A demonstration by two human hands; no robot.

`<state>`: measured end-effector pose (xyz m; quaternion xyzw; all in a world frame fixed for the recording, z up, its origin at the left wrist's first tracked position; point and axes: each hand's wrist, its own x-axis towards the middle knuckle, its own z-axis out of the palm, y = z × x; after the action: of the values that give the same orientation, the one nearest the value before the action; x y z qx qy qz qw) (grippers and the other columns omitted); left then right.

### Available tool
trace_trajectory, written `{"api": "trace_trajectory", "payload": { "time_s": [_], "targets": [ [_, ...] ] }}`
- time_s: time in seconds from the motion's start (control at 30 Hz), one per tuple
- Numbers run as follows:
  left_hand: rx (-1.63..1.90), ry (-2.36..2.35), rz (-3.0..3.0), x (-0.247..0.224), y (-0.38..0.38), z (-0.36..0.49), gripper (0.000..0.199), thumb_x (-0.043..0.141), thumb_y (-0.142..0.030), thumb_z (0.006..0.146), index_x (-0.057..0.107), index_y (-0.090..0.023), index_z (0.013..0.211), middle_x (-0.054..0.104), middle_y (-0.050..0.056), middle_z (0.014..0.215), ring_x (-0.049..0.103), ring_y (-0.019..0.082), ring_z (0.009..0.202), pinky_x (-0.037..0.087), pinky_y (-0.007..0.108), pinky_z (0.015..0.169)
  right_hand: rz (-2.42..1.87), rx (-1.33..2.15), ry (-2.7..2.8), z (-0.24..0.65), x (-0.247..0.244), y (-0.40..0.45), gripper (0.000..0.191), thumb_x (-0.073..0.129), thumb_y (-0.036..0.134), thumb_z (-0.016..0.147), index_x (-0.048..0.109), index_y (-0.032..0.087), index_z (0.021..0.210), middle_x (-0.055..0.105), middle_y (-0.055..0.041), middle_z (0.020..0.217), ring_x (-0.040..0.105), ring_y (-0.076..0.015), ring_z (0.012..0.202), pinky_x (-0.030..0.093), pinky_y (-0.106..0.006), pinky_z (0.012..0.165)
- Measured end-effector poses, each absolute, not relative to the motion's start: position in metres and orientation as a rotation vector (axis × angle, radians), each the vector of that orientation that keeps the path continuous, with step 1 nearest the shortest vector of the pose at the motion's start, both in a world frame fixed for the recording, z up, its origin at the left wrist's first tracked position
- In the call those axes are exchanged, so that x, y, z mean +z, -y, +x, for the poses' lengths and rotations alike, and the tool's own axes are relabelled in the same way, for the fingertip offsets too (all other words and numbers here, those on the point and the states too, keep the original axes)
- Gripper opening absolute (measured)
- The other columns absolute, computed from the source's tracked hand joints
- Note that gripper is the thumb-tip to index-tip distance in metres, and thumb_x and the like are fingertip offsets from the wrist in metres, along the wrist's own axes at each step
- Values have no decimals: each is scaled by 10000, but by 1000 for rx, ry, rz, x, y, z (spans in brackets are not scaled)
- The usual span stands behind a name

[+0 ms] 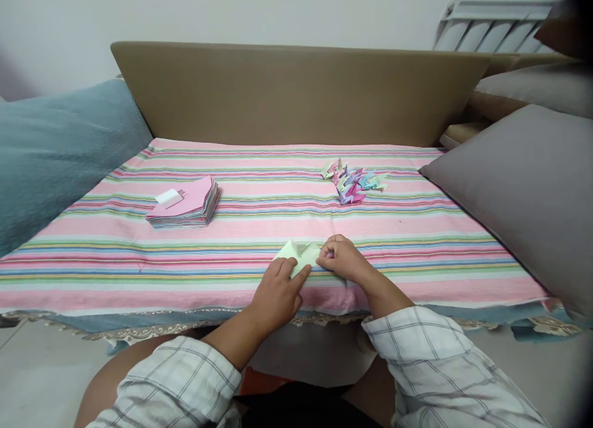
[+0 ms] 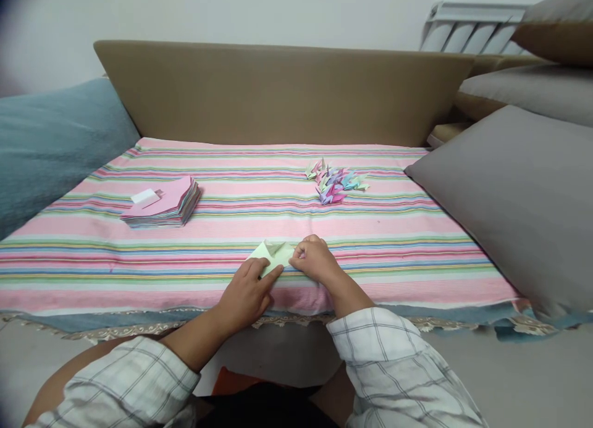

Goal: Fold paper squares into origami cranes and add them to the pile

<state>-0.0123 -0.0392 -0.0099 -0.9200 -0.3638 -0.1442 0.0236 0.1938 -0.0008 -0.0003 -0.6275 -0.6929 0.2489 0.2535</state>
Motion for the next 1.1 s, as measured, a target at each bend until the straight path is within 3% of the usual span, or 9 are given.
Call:
{"api": "trace_trajectory", "payload": {
  "time_s": [0.3, 0.5, 1.1],
  "targets": [
    [-450, 1145, -2832, -13, 39, -12, 646, 555, -158, 684, 434, -209, 1316, 445, 132, 1171, 402, 292, 1090, 323, 482, 988, -1664, 719, 1917, 197, 2, 0, 75, 641, 239, 653, 663, 178, 615, 555, -46, 855, 521, -182, 902, 401, -275, 825],
    [-492, 1124, -2835, -16, 38, -13, 659, 558, -147, 669, 438, -210, 1314, 441, 136, 1177, 403, 300, 1087, 339, 501, 964, -1728, 730, 1834, 190, 4, 3, 237, 626, 397, 714, 672, 183, 624, 528, -61, 910, 503, -200, 939, 376, -316, 891],
    [-475, 1143, -2830, -13, 38, -11, 646, 548, -154, 674, 445, -203, 1310, 447, 131, 1152, 408, 290, 1057, 347, 485, 955, -1731, 706, 1847, 191, -3, 2, 146, 683, 336, 669, 688, 197, 626, 504, -50, 934, 486, -201, 958, 366, -332, 907]
  ]
}}
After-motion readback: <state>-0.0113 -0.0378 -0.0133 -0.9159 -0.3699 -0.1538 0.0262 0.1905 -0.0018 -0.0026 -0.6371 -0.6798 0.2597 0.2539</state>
